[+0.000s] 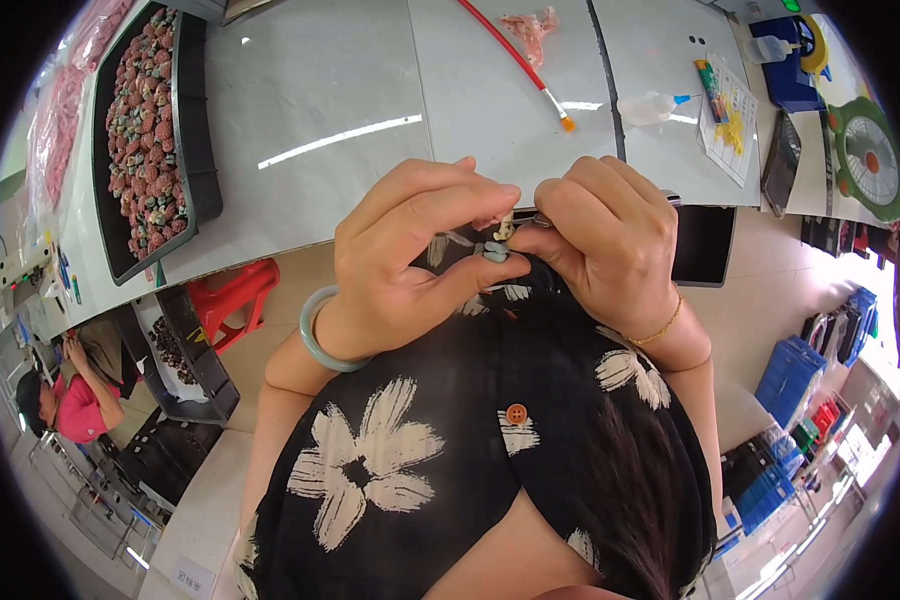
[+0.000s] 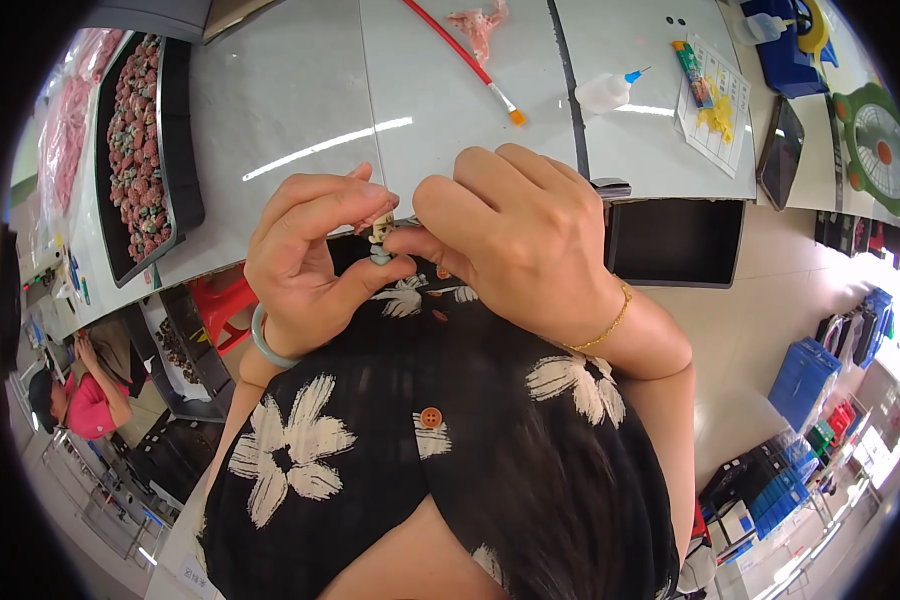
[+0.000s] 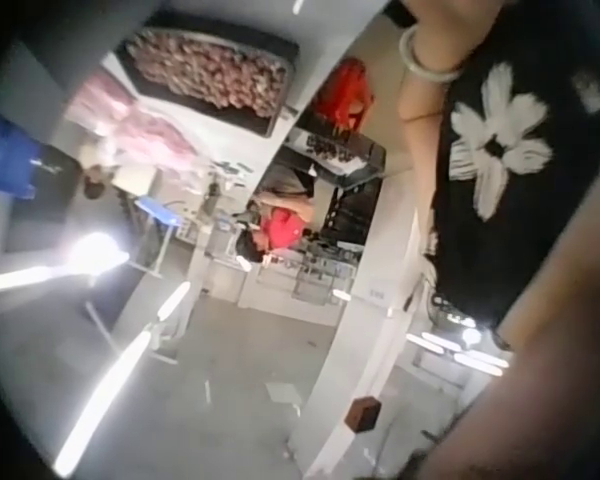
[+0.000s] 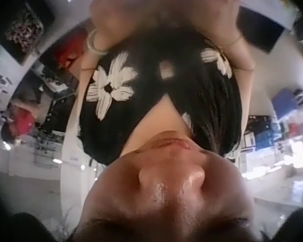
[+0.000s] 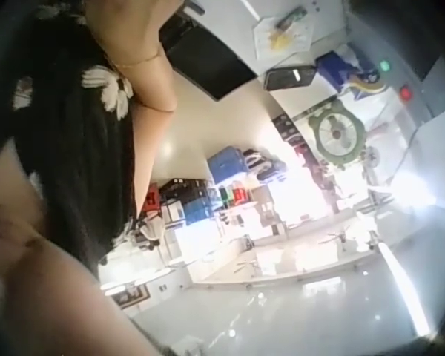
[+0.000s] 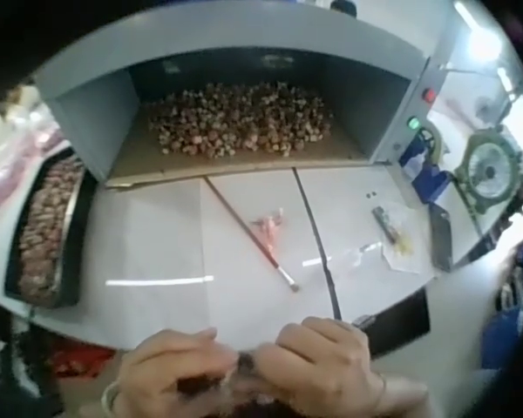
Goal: Assembling small plastic figurines by gluing parts together and trimming excess plastic with a knife.
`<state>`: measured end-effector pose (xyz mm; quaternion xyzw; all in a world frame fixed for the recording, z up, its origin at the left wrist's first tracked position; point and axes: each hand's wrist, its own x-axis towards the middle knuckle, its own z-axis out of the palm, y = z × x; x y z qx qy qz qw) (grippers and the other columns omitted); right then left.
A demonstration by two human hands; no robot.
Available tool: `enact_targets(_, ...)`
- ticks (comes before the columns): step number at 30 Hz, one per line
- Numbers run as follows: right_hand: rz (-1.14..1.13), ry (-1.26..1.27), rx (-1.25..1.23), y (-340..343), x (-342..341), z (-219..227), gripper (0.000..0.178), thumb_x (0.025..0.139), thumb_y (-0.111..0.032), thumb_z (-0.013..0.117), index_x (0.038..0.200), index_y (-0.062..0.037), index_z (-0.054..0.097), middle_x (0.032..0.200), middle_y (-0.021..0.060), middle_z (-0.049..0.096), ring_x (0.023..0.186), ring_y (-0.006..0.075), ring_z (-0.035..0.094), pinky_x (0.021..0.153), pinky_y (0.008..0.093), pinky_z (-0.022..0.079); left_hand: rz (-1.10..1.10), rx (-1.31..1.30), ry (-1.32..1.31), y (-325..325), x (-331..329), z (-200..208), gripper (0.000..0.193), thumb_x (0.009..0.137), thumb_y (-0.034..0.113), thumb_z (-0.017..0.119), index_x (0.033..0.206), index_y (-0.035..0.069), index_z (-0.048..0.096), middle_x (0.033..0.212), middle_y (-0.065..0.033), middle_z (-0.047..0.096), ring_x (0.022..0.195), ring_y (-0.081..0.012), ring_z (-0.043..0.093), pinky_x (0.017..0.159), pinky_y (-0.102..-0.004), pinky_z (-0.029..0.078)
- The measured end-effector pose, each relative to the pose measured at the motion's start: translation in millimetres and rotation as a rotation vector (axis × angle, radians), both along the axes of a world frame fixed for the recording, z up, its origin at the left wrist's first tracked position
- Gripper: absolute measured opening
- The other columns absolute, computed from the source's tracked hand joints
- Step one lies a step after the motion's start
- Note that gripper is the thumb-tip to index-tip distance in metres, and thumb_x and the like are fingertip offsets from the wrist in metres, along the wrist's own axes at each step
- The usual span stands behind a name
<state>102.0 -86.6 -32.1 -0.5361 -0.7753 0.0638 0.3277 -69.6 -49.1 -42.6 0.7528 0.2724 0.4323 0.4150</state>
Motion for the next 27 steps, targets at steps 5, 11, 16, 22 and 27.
enact_targets(5, 0.005, 0.011, 0.001, -2, 1, -2, 0.031, 0.066, -0.032, 0.067, 0.06, -0.0116, 0.044, 0.056, 0.0012, 0.038, 0.048, 0.0167, 0.042, 0.042, 0.0278, 0.034, 0.001, 0.005, -0.016, -1, 2, -2, 0.04, 0.056, 0.007, 0.077, 0.093, 0.001, 0.062, 0.082, -0.0083, 0.06, 0.066, -0.0169, 0.059, 0.082, -0.0345, 0.048)
enact_targets(11, 0.004, 0.05, -0.072, -4, 0, -1, 0.032, 0.072, -0.035, 0.063, 0.066, -0.0059, 0.05, 0.058, 0.0053, 0.042, 0.051, 0.0226, 0.042, 0.045, 0.032, 0.033, 0.0, 0.001, -0.015, -3, 1, -4, 0.04, 0.056, 0.008, 0.077, 0.093, 0.002, 0.062, 0.083, -0.0081, 0.06, 0.067, -0.0173, 0.059, 0.081, -0.0348, 0.048)
enact_targets(16, 0.022, 0.038, -0.065, -7, 1, -1, 0.03, 0.072, -0.033, 0.064, 0.067, -0.006, 0.05, 0.059, 0.0053, 0.043, 0.051, 0.0226, 0.042, 0.045, 0.0319, 0.033, -0.007, 0.018, -0.021, -4, 1, -3, 0.04, 0.056, 0.007, 0.077, 0.093, 0.002, 0.062, 0.083, -0.0074, 0.06, 0.069, -0.0177, 0.059, 0.081, -0.0354, 0.048)
enact_targets(22, -0.009, -0.009, -0.065, -11, 1, 0, 0.028, 0.07, -0.03, 0.065, 0.067, -0.0064, 0.05, 0.059, 0.0052, 0.042, 0.051, 0.0224, 0.041, 0.045, 0.0318, 0.033, 0.005, 0.045, -0.003, -7, 1, -3, 0.041, 0.056, 0.005, 0.076, 0.094, 0.002, 0.062, 0.084, -0.0072, 0.061, 0.069, -0.0177, 0.059, 0.08, -0.0351, 0.048)
enact_targets(27, -0.002, -0.03, -0.061, -12, 1, 0, 0.028, 0.07, -0.029, 0.066, 0.067, -0.0065, 0.05, 0.058, 0.0048, 0.042, 0.051, 0.0221, 0.041, 0.045, 0.0318, 0.033, -0.002, 0.079, 0.037, -7, 0, -2, 0.041, 0.056, 0.006, 0.076, 0.094, 0.002, 0.062, 0.082, -0.0071, 0.061, 0.068, -0.0181, 0.059, 0.08, -0.0353, 0.048)
